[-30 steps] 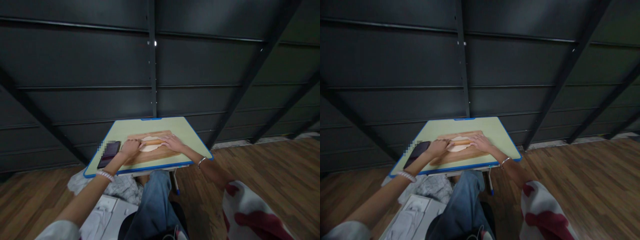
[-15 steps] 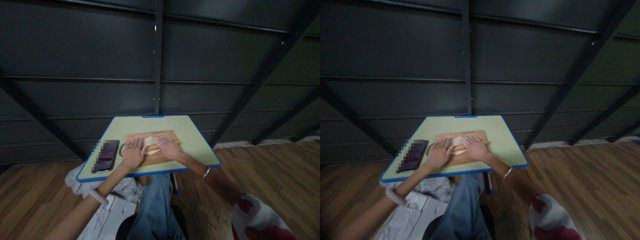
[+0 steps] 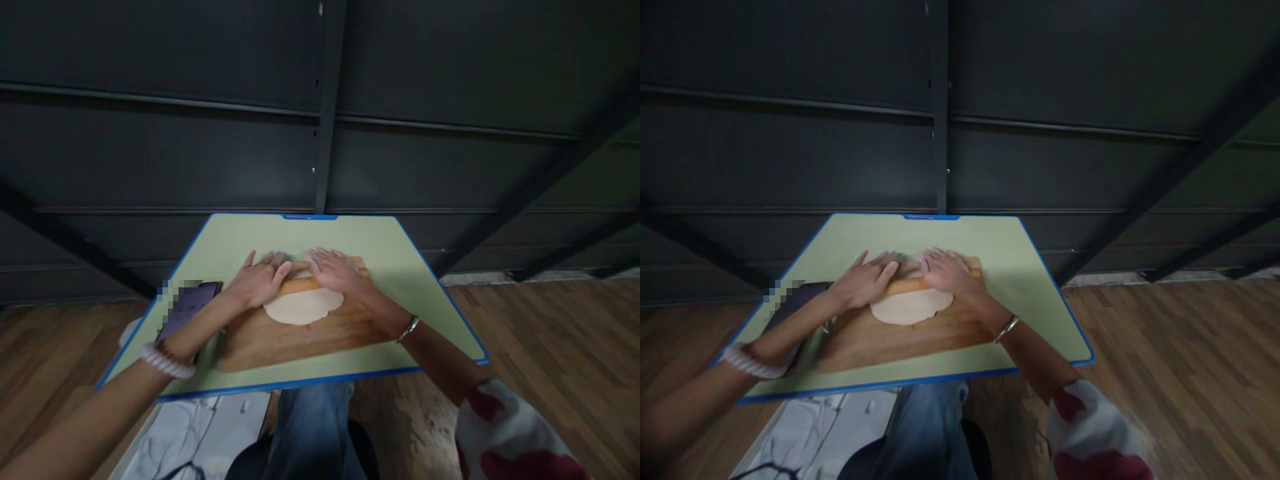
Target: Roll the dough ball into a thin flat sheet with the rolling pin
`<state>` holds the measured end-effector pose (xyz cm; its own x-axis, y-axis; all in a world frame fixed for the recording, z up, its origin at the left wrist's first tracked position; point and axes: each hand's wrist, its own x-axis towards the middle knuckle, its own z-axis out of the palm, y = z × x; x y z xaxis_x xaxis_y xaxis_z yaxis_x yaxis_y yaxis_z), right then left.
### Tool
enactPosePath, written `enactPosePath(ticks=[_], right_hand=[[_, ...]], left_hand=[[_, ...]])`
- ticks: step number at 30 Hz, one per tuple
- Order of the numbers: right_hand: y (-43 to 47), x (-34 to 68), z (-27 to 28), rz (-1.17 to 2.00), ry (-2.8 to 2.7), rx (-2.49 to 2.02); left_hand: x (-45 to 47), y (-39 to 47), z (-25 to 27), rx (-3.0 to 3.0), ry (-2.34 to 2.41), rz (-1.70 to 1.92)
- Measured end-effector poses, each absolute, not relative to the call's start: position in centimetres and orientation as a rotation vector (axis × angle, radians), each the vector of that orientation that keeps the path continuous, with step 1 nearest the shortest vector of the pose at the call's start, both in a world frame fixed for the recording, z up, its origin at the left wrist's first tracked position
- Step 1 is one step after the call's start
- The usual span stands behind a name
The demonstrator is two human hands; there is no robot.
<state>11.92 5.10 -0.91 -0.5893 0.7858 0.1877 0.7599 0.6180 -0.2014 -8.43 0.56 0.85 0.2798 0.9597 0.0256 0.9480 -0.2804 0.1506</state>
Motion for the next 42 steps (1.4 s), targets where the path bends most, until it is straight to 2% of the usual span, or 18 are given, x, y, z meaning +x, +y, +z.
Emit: enactPosePath(ticks=[5, 12, 17, 26, 42], right_hand=[[8.2, 11.0, -0.7, 0.262, -2.582, -1.342], [6.7, 10.9, 0.5, 0.215, -2.461, -1.514], [2.4, 11.9, 0.1, 0.036, -2.432, -1.451], [-3.7, 13.5, -0.3, -0.138, -2.370, -1.341], [-9.4, 15.5, -0.6, -0.177, -2.449, -1.197]], left_hand=[[-8.7, 2.9, 1.9, 2.577, 1.828, 0.210], [-8.5, 2.8, 1.5, 2.321, 1.920, 0.133], [-7.9, -0.4, 0.8, 2.379, 1.983, 0.128], [-6.3, -6.7, 0.4, 2.568, 2.094, 0.439], [-3.4, -14.7, -1.6, 2.569, 2.299, 0.525]])
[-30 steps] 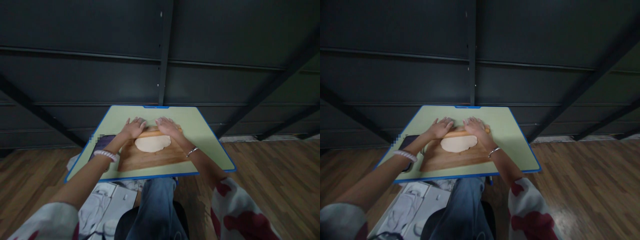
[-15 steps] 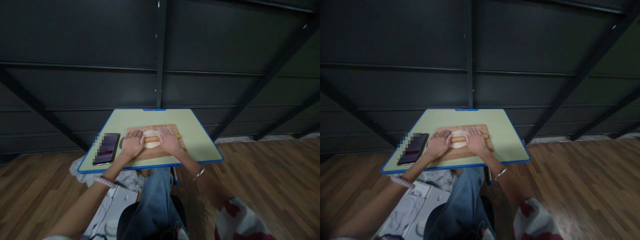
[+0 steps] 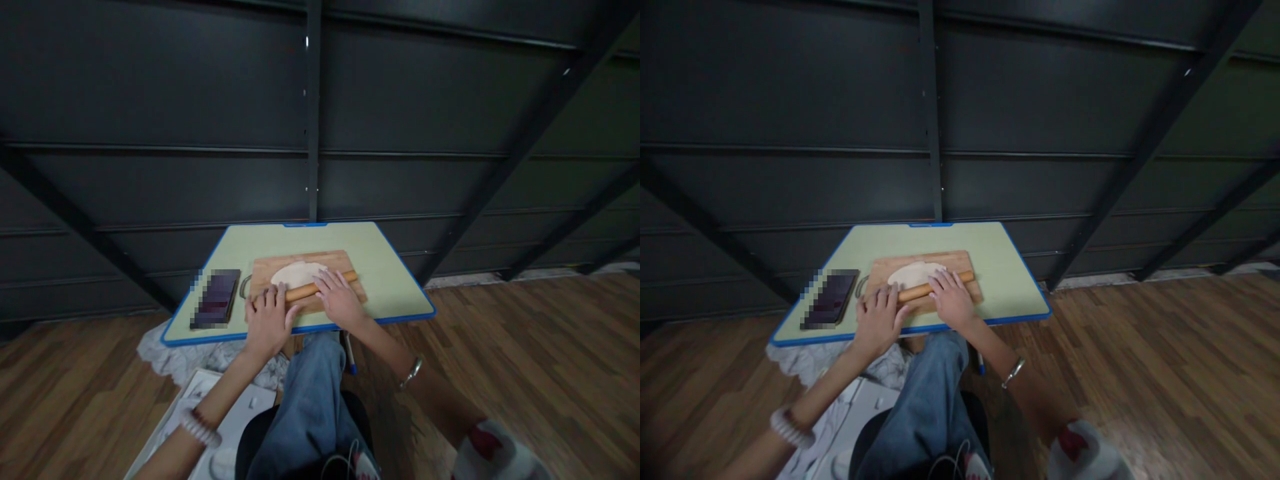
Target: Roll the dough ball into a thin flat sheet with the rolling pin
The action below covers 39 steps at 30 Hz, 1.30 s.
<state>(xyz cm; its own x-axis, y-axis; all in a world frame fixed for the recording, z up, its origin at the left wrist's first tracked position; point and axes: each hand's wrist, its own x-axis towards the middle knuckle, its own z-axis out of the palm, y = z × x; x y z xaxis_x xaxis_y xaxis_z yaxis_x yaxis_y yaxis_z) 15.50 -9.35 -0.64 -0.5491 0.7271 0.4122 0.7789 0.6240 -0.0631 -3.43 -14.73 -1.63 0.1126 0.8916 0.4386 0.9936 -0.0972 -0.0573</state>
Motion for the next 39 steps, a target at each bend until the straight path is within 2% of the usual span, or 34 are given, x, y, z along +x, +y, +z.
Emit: enactPosePath(ticks=[8, 16, 24, 39], right_hand=[[-5.4, 14.0, -0.5, -0.147, -2.452, -1.288], [-0.2, 12.2, 0.4, -0.149, -2.513, -1.396], [3.2, 11.1, 1.5, -0.205, -2.751, -1.347], [6.2, 9.8, 1.8, -0.167, -2.703, -1.504]], left_hand=[[-4.1, -10.0, 0.3, -2.021, -1.888, -0.421], [-5.0, -4.2, 1.3, -2.127, -2.044, -0.248], [-6.2, 0.1, 1.5, -2.365, -1.860, -0.162], [-6.5, 4.0, 2.0, -2.601, -1.658, 0.070]])
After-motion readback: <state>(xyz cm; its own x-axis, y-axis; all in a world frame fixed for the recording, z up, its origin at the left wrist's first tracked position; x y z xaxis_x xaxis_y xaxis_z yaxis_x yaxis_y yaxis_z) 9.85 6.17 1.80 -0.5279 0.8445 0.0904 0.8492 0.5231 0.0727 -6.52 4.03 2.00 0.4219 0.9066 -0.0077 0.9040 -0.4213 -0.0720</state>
